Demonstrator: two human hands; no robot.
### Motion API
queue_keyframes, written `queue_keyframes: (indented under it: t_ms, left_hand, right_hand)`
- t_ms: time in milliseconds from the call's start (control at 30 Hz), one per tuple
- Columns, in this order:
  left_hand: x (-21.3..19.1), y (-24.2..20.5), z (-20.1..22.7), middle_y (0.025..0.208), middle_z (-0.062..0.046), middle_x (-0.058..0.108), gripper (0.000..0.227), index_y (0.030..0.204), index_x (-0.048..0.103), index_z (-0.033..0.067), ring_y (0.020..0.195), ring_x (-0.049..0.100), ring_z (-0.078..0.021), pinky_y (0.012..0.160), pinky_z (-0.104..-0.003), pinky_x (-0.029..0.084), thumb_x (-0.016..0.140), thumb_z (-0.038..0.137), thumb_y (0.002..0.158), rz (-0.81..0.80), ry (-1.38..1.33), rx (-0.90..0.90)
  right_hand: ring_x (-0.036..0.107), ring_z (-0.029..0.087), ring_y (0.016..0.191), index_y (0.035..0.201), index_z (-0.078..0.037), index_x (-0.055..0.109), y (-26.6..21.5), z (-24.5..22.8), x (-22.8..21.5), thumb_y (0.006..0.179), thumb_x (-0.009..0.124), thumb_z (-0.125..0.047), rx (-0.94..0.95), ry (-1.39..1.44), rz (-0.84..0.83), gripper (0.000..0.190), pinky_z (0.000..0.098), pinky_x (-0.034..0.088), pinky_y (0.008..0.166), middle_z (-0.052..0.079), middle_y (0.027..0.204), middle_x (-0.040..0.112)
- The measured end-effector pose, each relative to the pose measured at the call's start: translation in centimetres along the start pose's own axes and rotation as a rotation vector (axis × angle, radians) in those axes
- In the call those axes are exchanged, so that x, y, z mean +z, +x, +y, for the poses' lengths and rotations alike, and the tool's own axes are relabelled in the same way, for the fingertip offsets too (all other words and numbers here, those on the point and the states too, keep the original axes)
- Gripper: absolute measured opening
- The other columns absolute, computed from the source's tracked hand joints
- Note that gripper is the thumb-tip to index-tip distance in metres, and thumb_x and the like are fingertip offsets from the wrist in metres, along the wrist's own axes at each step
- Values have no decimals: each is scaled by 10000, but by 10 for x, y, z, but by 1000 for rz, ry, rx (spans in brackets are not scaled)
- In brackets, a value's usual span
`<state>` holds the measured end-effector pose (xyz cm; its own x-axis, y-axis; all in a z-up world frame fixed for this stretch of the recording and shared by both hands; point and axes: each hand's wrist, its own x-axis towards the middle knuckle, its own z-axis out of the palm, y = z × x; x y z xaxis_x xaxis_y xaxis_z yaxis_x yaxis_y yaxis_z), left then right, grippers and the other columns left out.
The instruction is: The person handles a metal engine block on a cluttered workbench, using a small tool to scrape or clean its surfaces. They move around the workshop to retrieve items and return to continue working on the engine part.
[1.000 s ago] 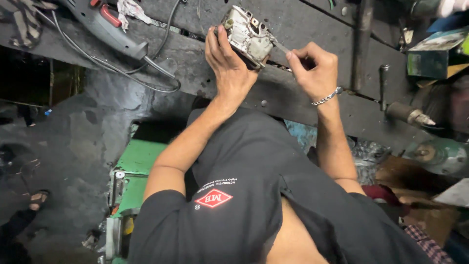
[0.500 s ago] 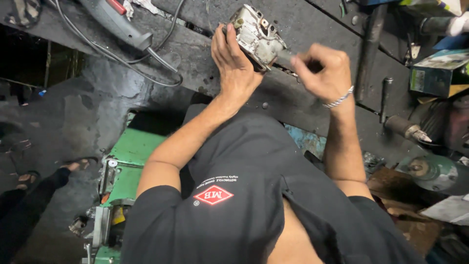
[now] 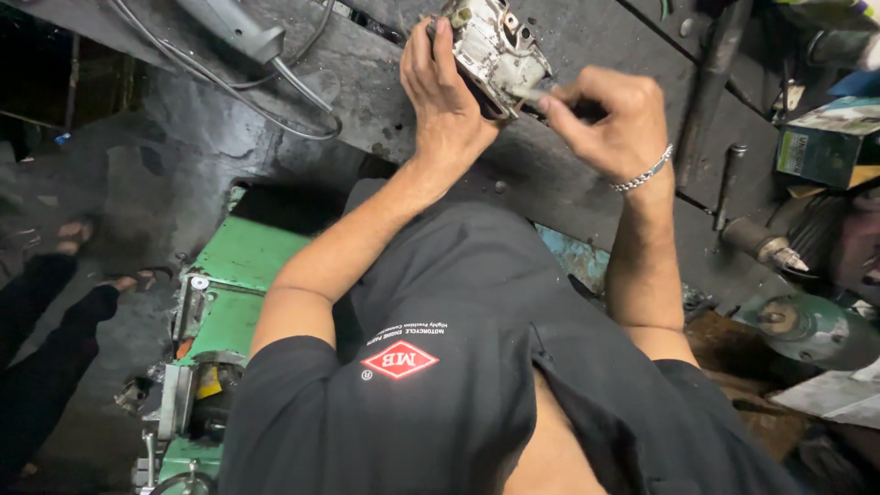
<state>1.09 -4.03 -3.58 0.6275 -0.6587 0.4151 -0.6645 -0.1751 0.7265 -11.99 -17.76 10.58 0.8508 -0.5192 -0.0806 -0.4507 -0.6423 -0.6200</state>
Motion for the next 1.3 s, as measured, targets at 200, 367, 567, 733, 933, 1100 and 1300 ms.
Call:
queue_keyframes:
  t_ms: [200,367,567,733,933,1100,1300]
  left_hand:
    - [1,1,-2,1573,-260,157,1224,1601,6,57,1471,245,-461,1245,-631,222,935,376,870,19,-31,7]
    - [0,3,-2,1570,-251,181,1221,1598,28,70,1467,256,-446,1239,-621,233,945,391,858,27,-37,-9]
    - [3,-3,-2,1584,-237,187,1241,1604,32,71,1476,268,-439,1223,-591,241,957,383,838,13,-30,-36]
    - [1,-1,-4,1578,-233,191,1281,1601,42,71,1461,273,-445,1238,-601,245,984,441,815,29,-52,-15]
    - [0,-3,-2,1584,-228,204,1285,1609,57,101,1468,278,-445,1246,-589,257,983,463,795,49,-52,-33]
    - [3,-6,2,1608,-204,200,1270,1621,62,135,1507,264,-436,1280,-558,276,979,441,797,55,-3,-65]
    - [1,-6,12,1636,-223,191,1318,1623,72,114,1513,270,-461,1288,-548,286,1007,401,739,57,-53,-100]
  right_hand:
    - [718,196,704,951,-5,742,11,-1,-18,1000,835,-143,3,11,-152,174,312,542,617,112,852,741]
    - [744,200,797,919,14,714,9,-7,-12,1030,836,-142,-31,5,-76,227,303,559,670,118,932,753]
    - [716,216,729,943,-1,719,-1,2,-20,1009,819,-139,-1,-5,-183,183,315,532,663,111,869,734]
    - [703,232,743,918,-13,723,-4,13,-41,1000,829,-123,-137,-173,-139,173,309,520,671,112,857,713]
    - [704,222,758,900,-18,724,-11,20,-26,943,854,-128,-91,-154,-46,176,316,525,681,104,808,707]
    - [672,215,690,953,-3,709,-14,30,-21,997,867,-130,32,-16,50,207,313,497,651,107,802,687]
    - [684,237,746,939,-18,713,0,10,6,949,858,-103,-189,36,210,168,338,518,675,114,861,702]
